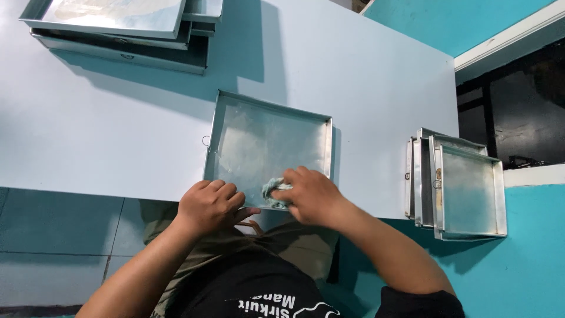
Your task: The person wipes the surface of a single metal tray with a cloth, using circular and back-and-forth motions. The tray remains on a white table throughout the clip, and the person's bare left foot rests on the table edge during the task.
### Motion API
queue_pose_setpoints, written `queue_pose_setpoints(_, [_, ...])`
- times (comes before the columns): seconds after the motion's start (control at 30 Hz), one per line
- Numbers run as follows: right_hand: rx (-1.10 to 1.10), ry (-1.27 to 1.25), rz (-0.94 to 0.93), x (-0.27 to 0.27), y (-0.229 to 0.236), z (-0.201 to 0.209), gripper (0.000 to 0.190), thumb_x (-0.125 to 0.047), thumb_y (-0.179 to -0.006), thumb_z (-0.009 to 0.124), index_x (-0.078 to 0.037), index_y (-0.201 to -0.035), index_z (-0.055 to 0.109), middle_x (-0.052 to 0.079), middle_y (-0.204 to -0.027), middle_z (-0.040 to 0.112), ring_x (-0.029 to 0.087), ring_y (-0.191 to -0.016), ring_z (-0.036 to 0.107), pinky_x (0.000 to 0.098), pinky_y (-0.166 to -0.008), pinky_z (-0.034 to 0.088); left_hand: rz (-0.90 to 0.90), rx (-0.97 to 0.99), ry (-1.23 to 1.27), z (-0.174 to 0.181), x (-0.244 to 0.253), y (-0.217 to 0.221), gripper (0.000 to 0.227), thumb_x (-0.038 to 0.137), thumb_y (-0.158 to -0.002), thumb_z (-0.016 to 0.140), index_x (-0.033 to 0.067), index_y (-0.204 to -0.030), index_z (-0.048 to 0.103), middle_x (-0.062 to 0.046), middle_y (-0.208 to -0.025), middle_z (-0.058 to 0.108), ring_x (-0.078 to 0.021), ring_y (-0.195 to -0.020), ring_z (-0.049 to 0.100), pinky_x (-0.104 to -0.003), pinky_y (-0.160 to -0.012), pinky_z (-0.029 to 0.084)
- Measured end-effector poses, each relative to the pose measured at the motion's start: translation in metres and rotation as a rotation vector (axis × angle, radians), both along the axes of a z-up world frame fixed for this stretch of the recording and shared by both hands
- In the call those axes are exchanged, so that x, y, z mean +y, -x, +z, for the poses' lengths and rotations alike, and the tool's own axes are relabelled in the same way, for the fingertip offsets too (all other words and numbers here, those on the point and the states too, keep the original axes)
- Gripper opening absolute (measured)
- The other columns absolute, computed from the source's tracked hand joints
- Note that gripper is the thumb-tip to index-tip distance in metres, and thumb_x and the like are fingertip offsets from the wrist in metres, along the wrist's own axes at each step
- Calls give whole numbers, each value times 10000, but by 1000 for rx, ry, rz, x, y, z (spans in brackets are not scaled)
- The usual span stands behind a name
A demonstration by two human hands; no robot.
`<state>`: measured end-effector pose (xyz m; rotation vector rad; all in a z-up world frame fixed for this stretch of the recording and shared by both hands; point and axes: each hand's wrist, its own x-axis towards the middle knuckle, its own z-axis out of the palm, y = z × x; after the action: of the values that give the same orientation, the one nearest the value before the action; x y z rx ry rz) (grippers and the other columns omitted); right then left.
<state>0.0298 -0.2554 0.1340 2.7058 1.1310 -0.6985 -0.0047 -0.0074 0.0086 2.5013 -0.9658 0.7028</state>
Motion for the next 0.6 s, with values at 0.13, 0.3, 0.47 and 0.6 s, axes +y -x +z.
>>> queue_pose_setpoints(0.13, [21,120,-138,-5,-29,17,352,-210,-876,740,-236,-1228,750,131,-1221,636,335,-1091,636,448,-903,539,-12,32,-2,1,-1,-1,446,573,-975,621,196,-739,649,-16,-662,601,-196,-608,649,-332,-557,521])
queue_pose_setpoints(0.3, [-265,66,-531,-44,-95,-30,375,-293,-870,633,-287,-1214,784,109,-1164,625,374,-1090,647,537,-913,568,-13,-17,7,-1,-2,-4,451,580,-978,615,206,-728,639,-13,-653,591,-182,-590,636,-328,-542,523])
queue_pose_setpoints(0.47, [-338,-68,-505,-43,-104,-64,434,-308,-826,647,-330,-1244,760,59,-1087,588,325,-1057,636,509,-874,583,8,7,3,2,-2,-5,453,588,-975,598,210,-727,627,-2,-646,577,-195,-580,632,-333,-525,516])
queue_pose_setpoints(0.6, [-261,-155,-395,-20,-63,-55,442,-320,-816,683,-298,-1252,758,70,-1077,605,332,-1035,664,480,-851,604,35,24,18,0,-3,-3,454,582,-985,581,205,-738,642,-14,-653,594,-194,-581,638,-332,-537,527])
